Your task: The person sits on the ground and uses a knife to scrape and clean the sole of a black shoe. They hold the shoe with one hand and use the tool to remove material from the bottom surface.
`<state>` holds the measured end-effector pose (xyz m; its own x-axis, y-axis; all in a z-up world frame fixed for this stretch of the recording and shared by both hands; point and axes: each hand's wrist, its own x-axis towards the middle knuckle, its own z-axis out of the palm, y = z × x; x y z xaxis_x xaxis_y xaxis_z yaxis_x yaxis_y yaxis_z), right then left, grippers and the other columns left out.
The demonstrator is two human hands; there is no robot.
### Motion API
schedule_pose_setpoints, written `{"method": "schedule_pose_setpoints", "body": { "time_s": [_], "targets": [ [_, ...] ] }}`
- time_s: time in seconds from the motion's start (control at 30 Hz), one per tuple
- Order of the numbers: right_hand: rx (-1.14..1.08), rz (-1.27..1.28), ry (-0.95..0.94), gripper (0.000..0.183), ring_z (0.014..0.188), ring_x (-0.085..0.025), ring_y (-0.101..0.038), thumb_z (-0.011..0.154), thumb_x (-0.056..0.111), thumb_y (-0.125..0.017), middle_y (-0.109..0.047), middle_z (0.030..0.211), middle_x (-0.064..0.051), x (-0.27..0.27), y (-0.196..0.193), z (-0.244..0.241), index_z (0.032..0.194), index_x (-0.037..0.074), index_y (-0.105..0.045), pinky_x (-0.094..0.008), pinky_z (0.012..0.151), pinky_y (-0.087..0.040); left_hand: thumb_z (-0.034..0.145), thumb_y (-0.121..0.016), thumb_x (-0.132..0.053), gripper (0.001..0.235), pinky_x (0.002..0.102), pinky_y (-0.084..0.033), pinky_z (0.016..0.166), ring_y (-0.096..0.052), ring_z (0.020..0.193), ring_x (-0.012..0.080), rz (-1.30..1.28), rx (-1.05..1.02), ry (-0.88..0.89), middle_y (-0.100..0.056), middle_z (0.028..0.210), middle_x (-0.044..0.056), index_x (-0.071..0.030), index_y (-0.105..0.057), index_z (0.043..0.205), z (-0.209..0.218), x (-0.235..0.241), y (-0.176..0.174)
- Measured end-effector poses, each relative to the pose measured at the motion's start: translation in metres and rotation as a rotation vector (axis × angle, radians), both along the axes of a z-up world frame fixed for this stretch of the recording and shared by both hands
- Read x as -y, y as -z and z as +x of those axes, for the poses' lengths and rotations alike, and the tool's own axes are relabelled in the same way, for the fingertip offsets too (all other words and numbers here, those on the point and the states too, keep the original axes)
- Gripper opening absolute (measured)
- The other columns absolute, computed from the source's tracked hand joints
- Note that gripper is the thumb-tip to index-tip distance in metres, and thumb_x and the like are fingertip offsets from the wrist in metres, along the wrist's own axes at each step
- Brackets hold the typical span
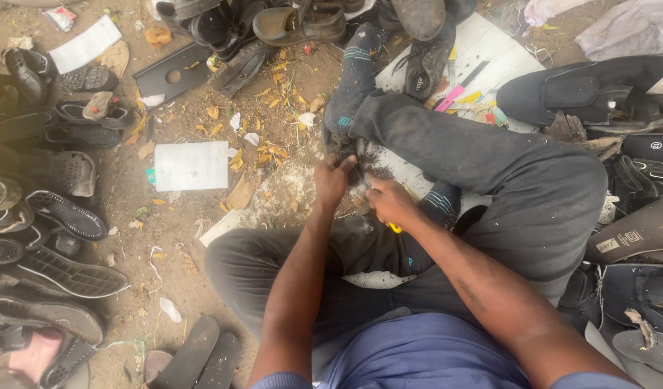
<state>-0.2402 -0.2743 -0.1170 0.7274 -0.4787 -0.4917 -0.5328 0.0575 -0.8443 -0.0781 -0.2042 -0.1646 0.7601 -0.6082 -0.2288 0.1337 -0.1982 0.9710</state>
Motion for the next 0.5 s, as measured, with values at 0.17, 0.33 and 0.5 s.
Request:
{"method": "schedule_pose_setpoints", "body": {
  "time_s": [0.17,0.33,0.5],
  "targets": [
    [-0.049,-0.180,-0.090,0.033,0.053,-0.025,-0.067,0.105,0.021,-0.056,-0.069,0.070,-0.013,0.012,0.034,0.042,0.127,0.001,-0.070,-0.038,0.049,-0.052,0.090,-0.077,-0.012,0.025,0.029,-0.047,0.049,-0.058,0.055,0.0111,-0.105,-0.151,-0.023,-0.065,0.065,0.004,-0.001,-0.063,0.073,-0.001,0.001,0.011],
    [0.184,-0.767,-0.096,0.043,0.062,-0.032,-0.071,0.094,0.013,-0.061,-0.072,0.069,-0.017,-0.033,0.046,-0.004,0.135,0.000,-0.059,-0.054,0.073,-0.048,0.094,-0.075,-0.008,0.026,0.029,-0.046,0.049,-0.053,0.055,0.0105,-0.287,-0.322,-0.054,-0.060,0.065,0.002,-0.002,-0.061,0.072,0.001,0.002,0.012],
    [0.011,-0.398,0.027,0.033,0.066,-0.035,-0.072,0.099,0.015,-0.061,-0.071,0.076,-0.020,-0.027,0.061,0.012,0.130,0.005,-0.066,-0.044,0.058,-0.054,0.096,-0.072,-0.008,0.018,0.029,-0.048,0.054,-0.056,0.057,0.0109,-0.236,-0.402,-0.009,-0.065,0.069,0.003,-0.001,-0.066,0.081,-0.001,0.004,-0.007]
  ]
}}
